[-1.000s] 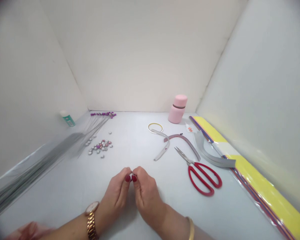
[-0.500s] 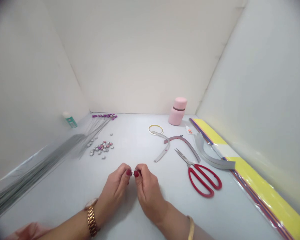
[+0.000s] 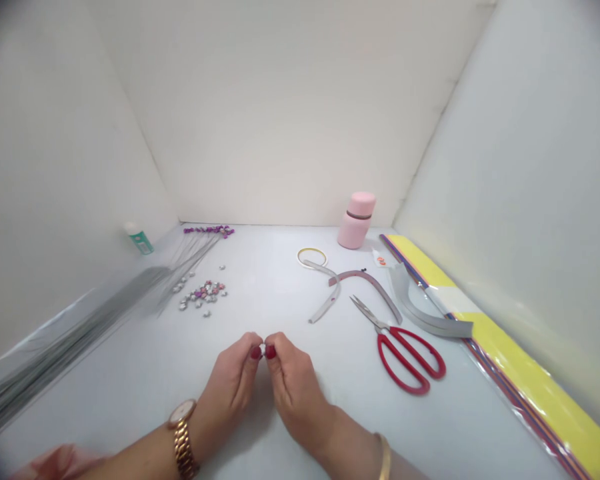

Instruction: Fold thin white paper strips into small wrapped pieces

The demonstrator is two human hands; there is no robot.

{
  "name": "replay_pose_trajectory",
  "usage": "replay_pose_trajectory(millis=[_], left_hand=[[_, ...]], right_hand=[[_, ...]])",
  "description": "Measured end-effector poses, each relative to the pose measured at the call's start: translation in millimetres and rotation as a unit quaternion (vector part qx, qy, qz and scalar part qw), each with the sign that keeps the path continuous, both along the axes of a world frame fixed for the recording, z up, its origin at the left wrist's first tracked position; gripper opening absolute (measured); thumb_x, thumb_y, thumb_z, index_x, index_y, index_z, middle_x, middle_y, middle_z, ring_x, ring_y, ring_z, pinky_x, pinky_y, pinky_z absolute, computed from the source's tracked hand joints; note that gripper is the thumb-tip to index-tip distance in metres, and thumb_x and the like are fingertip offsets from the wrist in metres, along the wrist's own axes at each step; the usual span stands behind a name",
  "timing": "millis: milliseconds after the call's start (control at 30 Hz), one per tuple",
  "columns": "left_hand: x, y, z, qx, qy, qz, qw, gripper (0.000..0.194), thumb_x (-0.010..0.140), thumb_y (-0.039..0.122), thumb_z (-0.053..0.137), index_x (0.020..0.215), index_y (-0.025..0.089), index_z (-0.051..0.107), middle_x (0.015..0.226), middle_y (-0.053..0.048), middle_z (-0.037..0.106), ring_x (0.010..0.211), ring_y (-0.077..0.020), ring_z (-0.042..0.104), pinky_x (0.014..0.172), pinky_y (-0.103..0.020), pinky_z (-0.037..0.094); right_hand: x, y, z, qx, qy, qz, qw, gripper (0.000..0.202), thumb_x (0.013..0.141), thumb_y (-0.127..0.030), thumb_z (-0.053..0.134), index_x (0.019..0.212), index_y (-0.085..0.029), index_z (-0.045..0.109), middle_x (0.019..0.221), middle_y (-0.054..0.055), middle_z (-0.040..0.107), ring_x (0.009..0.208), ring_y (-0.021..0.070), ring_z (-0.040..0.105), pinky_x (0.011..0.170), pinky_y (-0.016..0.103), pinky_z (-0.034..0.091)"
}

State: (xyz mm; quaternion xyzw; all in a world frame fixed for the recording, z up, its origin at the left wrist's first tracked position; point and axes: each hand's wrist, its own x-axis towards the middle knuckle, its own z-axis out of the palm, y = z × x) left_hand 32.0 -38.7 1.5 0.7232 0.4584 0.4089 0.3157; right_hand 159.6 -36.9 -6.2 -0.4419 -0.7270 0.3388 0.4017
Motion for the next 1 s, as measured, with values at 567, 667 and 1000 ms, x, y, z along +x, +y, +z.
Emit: replay_pose_trajectory(millis=[567, 667, 1000], left_hand=[[6.0, -5.1, -4.2, -0.008, 0.043, 0.046, 0.998, 0.023, 0.086, 0.017, 0.029, 0.064, 0.022, 0.027, 0.058, 0.003, 0.035, 0.052, -0.0134, 0.034, 0.052, -0.024, 0.029], [5.9, -2.6, -4.9, -0.039, 0.029, 0.057, 0.997, 0.023, 0.087, 0.018, 0.028, 0.065, 0.022, 0.029, 0.058, 0.004, 0.036, 0.052, -0.0132, 0.034, 0.051, -0.024, 0.029], [5.8, -1.2, -5.0, -0.072, -0.048, 0.01, 0.996, 0.026, 0.092, 0.028, 0.023, 0.073, 0.021, 0.038, 0.062, 0.003, 0.041, 0.056, -0.0124, 0.041, 0.055, -0.023, 0.033]], right_hand=[[-4.2, 1.8, -10.1, 0.068, -0.08, -0.04, 0.994, 0.019, 0.086, -0.017, 0.027, 0.068, -0.023, 0.032, 0.06, -0.003, 0.036, 0.052, 0.0141, 0.038, 0.051, 0.025, 0.034], [-5.3, 4.3, -9.5, 0.043, -0.091, -0.043, 0.994, 0.02, 0.087, -0.017, 0.027, 0.068, -0.023, 0.033, 0.06, -0.003, 0.038, 0.053, 0.0138, 0.038, 0.051, 0.025, 0.033], [-5.2, 4.1, -3.6, -0.048, 0.023, -0.005, 0.999, 0.026, 0.092, -0.029, 0.024, 0.073, -0.021, 0.04, 0.059, -0.005, 0.039, 0.053, 0.0117, 0.039, 0.052, 0.023, 0.034]])
